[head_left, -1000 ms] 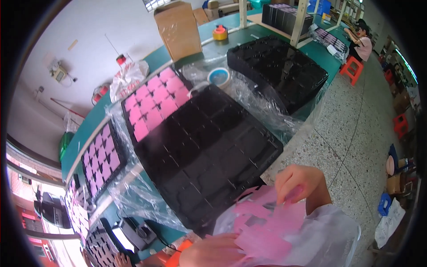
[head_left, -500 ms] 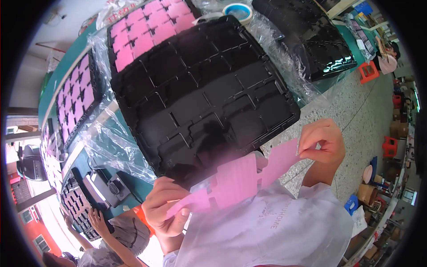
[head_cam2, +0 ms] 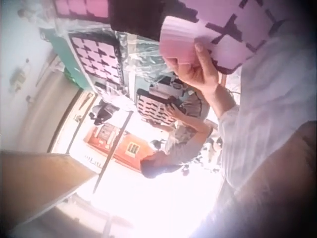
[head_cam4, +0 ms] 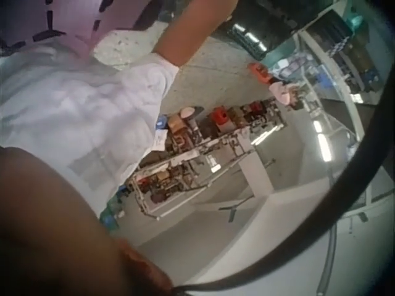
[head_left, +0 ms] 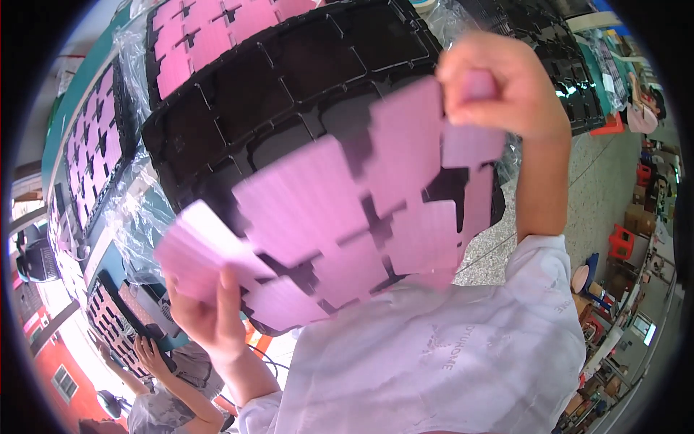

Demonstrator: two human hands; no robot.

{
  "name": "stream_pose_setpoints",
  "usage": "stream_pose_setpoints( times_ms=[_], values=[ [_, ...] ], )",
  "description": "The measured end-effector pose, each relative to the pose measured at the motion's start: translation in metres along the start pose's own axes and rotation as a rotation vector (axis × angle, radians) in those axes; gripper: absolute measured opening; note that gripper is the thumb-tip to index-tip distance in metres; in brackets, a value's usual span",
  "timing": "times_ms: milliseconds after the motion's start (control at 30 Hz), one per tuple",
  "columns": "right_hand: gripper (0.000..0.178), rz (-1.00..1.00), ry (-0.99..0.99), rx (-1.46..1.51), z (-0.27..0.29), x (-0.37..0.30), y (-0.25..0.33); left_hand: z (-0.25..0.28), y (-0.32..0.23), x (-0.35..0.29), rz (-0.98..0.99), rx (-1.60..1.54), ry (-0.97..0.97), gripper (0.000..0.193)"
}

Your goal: The person places pink foam inserts into black plastic trays by hand.

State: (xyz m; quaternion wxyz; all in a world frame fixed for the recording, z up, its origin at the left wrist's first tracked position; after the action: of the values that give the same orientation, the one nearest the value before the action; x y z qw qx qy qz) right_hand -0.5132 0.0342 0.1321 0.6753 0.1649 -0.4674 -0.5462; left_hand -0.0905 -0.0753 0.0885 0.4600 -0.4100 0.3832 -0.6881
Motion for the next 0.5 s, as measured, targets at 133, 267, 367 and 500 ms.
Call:
stream_pose_setpoints(
  times_ms=[133,267,367,500],
  values=[
    [0.033,-0.378,0.070,0.194,-0.011,0.021,-0.037,-0.034,0.004,0.050,-0.133,-0.011,0.041,0.013],
    [0.040,-0.542,0.186,0.226,-0.015,0.017,-0.033,-0.037,0.004,0.061,-0.116,-0.020,0.092,0.013],
    [0.052,-0.267,0.226,0.101,0.003,-0.009,-0.039,-0.031,0.011,0.059,-0.099,-0.041,0.066,0.013],
    [0.072,-0.444,0.020,0.194,0.010,-0.045,-0.031,-0.006,0.042,0.057,-0.050,-0.041,0.107,0.014]
  ],
)
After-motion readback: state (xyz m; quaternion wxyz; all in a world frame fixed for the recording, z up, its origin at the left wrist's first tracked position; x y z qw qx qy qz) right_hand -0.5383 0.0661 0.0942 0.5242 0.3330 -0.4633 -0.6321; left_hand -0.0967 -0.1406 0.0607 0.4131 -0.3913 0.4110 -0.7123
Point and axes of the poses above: each hand's wrist, its own x-axis towards the middle knuckle, its own z-axis out of the back of the hand, y = z × x, the point moved 3 cm from there along x, towards the middle knuckle, and after that the axes turned 15 degrees about -y, right-handed, at the moved point
